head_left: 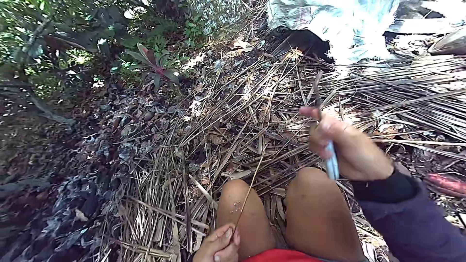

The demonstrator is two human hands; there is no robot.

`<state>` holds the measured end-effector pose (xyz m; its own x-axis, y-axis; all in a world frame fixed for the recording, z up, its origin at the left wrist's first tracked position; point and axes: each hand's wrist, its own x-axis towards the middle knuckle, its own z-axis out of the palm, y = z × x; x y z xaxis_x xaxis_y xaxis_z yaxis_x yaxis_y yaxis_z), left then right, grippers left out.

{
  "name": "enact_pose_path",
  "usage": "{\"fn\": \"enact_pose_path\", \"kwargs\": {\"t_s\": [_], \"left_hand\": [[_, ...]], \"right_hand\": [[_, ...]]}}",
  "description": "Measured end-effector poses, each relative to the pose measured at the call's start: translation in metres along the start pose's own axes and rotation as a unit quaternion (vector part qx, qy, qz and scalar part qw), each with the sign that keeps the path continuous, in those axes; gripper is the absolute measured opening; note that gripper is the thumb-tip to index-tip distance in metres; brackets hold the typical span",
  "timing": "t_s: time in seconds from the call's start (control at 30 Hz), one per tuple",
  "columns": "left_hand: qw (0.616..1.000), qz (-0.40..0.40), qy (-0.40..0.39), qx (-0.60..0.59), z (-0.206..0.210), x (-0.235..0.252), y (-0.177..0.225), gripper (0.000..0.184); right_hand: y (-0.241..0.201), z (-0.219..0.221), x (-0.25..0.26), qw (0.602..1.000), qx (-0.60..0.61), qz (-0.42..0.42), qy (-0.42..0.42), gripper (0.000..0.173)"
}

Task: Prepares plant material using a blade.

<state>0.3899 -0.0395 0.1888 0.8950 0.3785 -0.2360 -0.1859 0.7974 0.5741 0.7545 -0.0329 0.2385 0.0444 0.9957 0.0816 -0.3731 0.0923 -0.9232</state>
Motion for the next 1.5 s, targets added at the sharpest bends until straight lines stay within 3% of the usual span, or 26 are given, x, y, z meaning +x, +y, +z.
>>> {"fn": "enact_pose_path", "kwargs": {"t_s": [0.07,0.13,0.17,0.27,0.37,0.4,0.5,0.57,0.67,0.77,0.83,0.97,1.17,1.4,1.5], "left_hand": [[0.999,-0.014,-0.032,-0.029,0.0,0.007,0.0,0.02],[0.993,-0.043,-0.084,-0.068,-0.004,0.013,0.001,0.017],[0.99,-0.055,-0.101,-0.084,-0.005,0.014,0.001,0.016],[0.986,-0.065,-0.106,-0.108,-0.008,0.005,-0.003,0.016],[0.984,-0.057,-0.095,-0.138,-0.012,-0.002,-0.008,0.016],[0.983,-0.055,-0.098,-0.147,-0.014,-0.001,-0.009,0.016],[0.979,-0.063,-0.113,-0.161,-0.015,0.006,-0.011,0.016],[0.984,-0.057,-0.111,-0.127,-0.012,0.011,-0.009,0.016],[0.998,0.052,-0.037,0.013,-0.007,0.014,-0.007,0.026],[0.965,0.159,0.074,0.192,0.001,0.018,-0.01,0.032],[0.954,0.175,0.089,0.227,0.007,0.02,-0.01,0.03],[0.964,0.156,0.048,0.212,0.01,0.019,-0.004,0.032],[0.967,0.136,0.026,0.215,0.014,0.015,-0.002,0.034],[0.987,0.067,-0.06,0.13,0.01,0.009,0.005,0.03],[0.993,0.038,-0.079,0.08,0.009,0.008,0.005,0.028]], "right_hand": [[0.02,0.039,-0.024,0.985,0.006,0.095,-0.144,0.054],[0.043,0.074,-0.038,0.953,0.029,0.176,-0.245,0.045],[0.048,0.078,-0.037,0.949,0.033,0.183,-0.254,0.036],[0.036,0.041,-0.008,0.987,0.047,0.098,-0.122,0.027],[0.022,0.004,0.01,0.997,0.077,0.019,0.017,0.036],[0.021,0.007,0.006,0.997,0.079,0.025,0.005,0.041],[0.041,0.054,-0.025,0.975,0.09,0.117,-0.165,0.059],[0.061,0.079,-0.034,0.956,0.097,0.143,-0.238,0.052],[0.078,0.086,-0.032,0.96,0.076,0.143,-0.23,0.038],[0.081,0.087,-0.03,0.963,0.057,0.139,-0.225,0.032],[0.074,0.083,-0.027,0.965,0.043,0.123,-0.229,0.037],[0.047,0.066,-0.01,0.973,0.038,0.066,-0.216,0.054],[0.035,0.047,-0.001,0.976,0.024,0.004,-0.216,0.044],[0.025,0.034,-0.002,0.954,0.017,0.024,-0.299,0.038],[0.025,0.039,-0.009,0.964,-0.034,-0.014,-0.262,0.036]]}}
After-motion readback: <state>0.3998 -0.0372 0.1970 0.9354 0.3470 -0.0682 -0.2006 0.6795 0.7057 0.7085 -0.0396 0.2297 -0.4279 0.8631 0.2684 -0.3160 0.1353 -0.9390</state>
